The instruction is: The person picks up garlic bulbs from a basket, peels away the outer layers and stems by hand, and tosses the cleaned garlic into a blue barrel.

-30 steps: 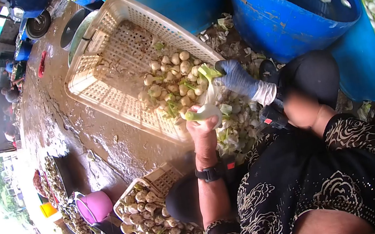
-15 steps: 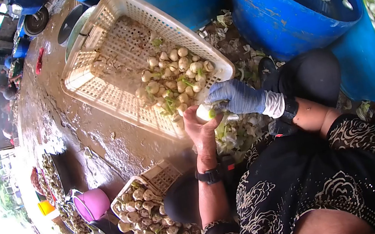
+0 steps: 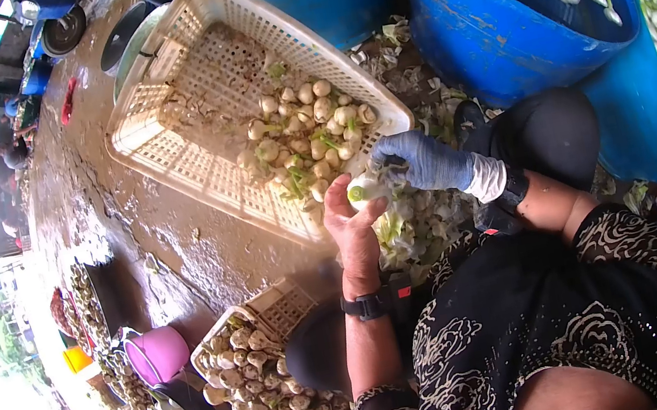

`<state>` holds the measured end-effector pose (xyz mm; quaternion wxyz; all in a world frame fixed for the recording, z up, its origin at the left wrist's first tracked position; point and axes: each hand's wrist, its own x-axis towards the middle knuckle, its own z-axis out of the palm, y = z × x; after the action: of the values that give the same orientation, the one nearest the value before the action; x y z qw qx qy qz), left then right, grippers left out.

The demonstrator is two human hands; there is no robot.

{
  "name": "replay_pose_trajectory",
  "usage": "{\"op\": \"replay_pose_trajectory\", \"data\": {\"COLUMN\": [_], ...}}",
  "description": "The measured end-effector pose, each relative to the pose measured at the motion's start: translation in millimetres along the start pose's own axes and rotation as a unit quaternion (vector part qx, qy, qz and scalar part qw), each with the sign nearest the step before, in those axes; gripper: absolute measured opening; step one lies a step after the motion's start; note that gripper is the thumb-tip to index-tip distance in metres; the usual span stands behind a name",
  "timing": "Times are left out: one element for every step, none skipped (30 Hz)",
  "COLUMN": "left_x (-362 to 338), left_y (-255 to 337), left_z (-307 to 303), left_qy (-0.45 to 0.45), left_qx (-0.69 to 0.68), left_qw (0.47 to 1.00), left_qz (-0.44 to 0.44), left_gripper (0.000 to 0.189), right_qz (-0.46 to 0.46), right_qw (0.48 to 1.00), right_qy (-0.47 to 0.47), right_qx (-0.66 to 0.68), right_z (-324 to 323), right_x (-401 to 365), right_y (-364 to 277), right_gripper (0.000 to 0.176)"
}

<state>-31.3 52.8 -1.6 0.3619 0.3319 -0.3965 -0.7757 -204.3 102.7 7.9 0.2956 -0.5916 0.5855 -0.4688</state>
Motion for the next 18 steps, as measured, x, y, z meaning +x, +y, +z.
{"op": "replay_pose_trajectory", "data": {"left_x": [1.6,2.0,1.9,1.3,0.2,-1.2,-2.0,-1.2,0.6,1.6,-1.2,-2.4,-3.5,-3.5,2.1,12.0,16.6,15.8], "left_y": [-2.6,-4.2,-5.4,-3.7,-2.1,0.1,2.4,1.4,-0.7,2.3,5.8,6.3,5.5,5.0,-5.8,-24.8,-28.0,-32.1], "left_z": [-1.2,-3.4,-6.2,-5.7,-4.8,-3.6,-2.2,-3.6,-6.1,-4.0,0.0,3.5,6.6,8.2,-2.6,-22.3,-27.4,-32.7], "left_qy": [0.015,0.015,0.017,0.019,0.019,-0.002,-0.021,-0.021,-0.059,-0.096,-0.105,-0.105,-0.082,-0.059,-0.058,-0.045,-0.027,-0.023], "left_qx": [-0.006,-0.006,0.017,0.039,0.039,0.017,-0.006,-0.006,-0.049,-0.091,-0.1,-0.101,-0.089,-0.078,-0.079,0.168,0.402,0.401], "left_qw": [0.999,0.999,0.999,0.999,0.999,1.0,1.0,1.0,0.997,0.99,0.989,0.989,0.992,0.995,0.995,0.98,0.894,0.895], "left_qz": [0.039,0.038,0.024,0.01,0.009,-0.001,-0.011,-0.011,-0.025,-0.038,-0.039,-0.038,-0.022,-0.006,-0.006,0.098,0.195,0.195], "left_gripper": [0.054,0.054,0.055,0.056,0.056,0.055,0.055,0.055,0.054,0.052,0.054,0.054,0.051,0.048,0.048,0.046,0.044,0.044], "right_qz": [-0.045,-0.045,-0.025,-0.005,-0.005,0.003,0.01,0.01,0.038,0.064,0.014,0.013,0.09,0.166,0.154,0.154,-0.034,-0.221], "right_qw": [0.998,0.998,0.996,0.992,0.992,0.991,0.988,0.988,0.995,0.996,0.998,0.998,0.99,0.962,0.968,0.968,0.996,0.974], "right_qy": [-0.008,-0.008,-0.016,-0.023,-0.023,-0.007,0.008,0.009,0.027,0.045,0.065,0.064,0.024,-0.018,-0.045,-0.046,-0.01,0.024], "right_qx": [-0.054,-0.054,-0.087,-0.12,-0.12,-0.136,-0.152,-0.152,-0.092,-0.031,-0.003,-0.004,0.107,0.215,0.193,0.192,0.077,-0.042], "right_z": [0.9,1.7,2.5,2.8,3.7,5.5,6.9,6.4,4.0,1.0,-2.2,-4.1,-9.9,-12.8,-10.6,-6.9,-2.6,0.9], "right_x": [0.0,-0.4,-1.1,-1.6,-2.0,-2.4,-2.7,-2.1,0.1,3.4,5.6,3.6,3.5,3.1,1.4,1.1,1.1,0.2], "right_y": [-1.0,-2.1,-3.1,-3.4,-1.4,2.7,5.7,9.2,13.5,14.6,15.1,13.5,-2.5,-11.5,-7.5,-2.4,1.7,4.4], "right_gripper": [0.022,0.022,0.021,0.021,0.021,0.02,0.02,0.02,0.019,0.019,0.02,0.02,0.019,0.019,0.017,0.017,0.018,0.019]}}
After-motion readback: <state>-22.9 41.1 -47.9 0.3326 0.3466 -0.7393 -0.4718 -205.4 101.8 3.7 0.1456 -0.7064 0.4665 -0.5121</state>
